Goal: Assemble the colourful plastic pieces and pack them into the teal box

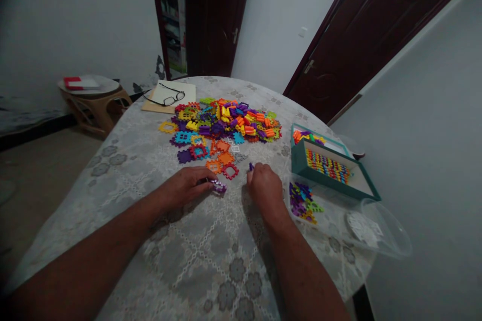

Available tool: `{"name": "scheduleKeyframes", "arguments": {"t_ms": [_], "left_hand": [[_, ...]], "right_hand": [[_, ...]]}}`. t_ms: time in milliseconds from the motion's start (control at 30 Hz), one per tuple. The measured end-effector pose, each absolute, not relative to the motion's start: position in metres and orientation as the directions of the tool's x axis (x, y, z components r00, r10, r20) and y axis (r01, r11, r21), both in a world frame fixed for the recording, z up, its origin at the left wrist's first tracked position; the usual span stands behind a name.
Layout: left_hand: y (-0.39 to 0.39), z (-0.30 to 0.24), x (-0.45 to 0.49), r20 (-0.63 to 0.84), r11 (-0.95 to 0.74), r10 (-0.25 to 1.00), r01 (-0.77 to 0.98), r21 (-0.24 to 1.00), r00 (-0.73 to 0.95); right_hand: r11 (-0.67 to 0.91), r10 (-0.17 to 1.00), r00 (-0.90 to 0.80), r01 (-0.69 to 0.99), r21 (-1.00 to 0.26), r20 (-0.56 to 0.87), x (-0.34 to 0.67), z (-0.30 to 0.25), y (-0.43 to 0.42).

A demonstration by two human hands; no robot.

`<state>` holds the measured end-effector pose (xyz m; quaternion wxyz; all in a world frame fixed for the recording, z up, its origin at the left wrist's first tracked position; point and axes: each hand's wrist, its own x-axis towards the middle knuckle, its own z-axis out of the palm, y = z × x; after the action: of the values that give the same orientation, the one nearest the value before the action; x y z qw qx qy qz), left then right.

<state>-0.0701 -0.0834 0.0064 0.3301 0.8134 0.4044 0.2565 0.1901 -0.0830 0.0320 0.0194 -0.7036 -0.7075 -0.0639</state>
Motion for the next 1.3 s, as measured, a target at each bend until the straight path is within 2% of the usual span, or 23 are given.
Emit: {"name": "scheduleKeyframes", "arguments": {"t_ms": [100,233,367,467,567,667,933,1067,1300], "left_hand": [[-0.084,0.005,-0.07,0.175,-0.463,0.833,0.489,0.74,0.525],[-0.085,0.004,-0.07,0.183,-0.449,0.849,0.494,0.744,0.495],[-0.087,0.007,-0.071,0.196,-0.433,0.869,0.505,0.747,0.455],[-0.087,0.008,-0.073,0.195,-0.453,0.856,0.512,0.73,0.479],[-0.085,0.006,-0.074,0.188,-0.473,0.839,0.513,0.716,0.511],[-0.085,0.004,-0.075,0.187,-0.478,0.834,0.511,0.714,0.518],[-0.087,0.009,-0.074,0.22,-0.494,0.836,0.517,0.698,0.503],[-0.087,0.008,-0.072,0.201,-0.498,0.83,0.529,0.687,0.52],[-0.087,0.007,-0.073,0.196,-0.473,0.841,0.511,0.718,0.504]], "right_hand": [[0.098,0.973,-0.091,0.995,-0.023,0.214,0.189,0.029,-0.085],[0.314,0.923,-0.254,0.932,-0.181,0.291,0.175,0.02,-0.092],[0.529,0.841,-0.43,0.778,-0.338,0.327,0.165,0.016,-0.098],[0.611,0.792,-0.506,0.645,-0.46,0.342,0.168,0.021,-0.098],[0.633,0.763,-0.558,0.544,-0.551,0.326,0.174,0.026,-0.096],[0.644,0.748,-0.575,0.508,-0.571,0.332,0.178,0.025,-0.095],[0.611,0.787,-0.497,0.549,-0.57,0.364,0.171,0.009,-0.094],[0.533,0.845,-0.414,0.595,-0.601,0.34,0.167,0.006,-0.092],[0.515,0.849,-0.423,0.537,-0.668,0.315,0.168,0.007,-0.09]]}}
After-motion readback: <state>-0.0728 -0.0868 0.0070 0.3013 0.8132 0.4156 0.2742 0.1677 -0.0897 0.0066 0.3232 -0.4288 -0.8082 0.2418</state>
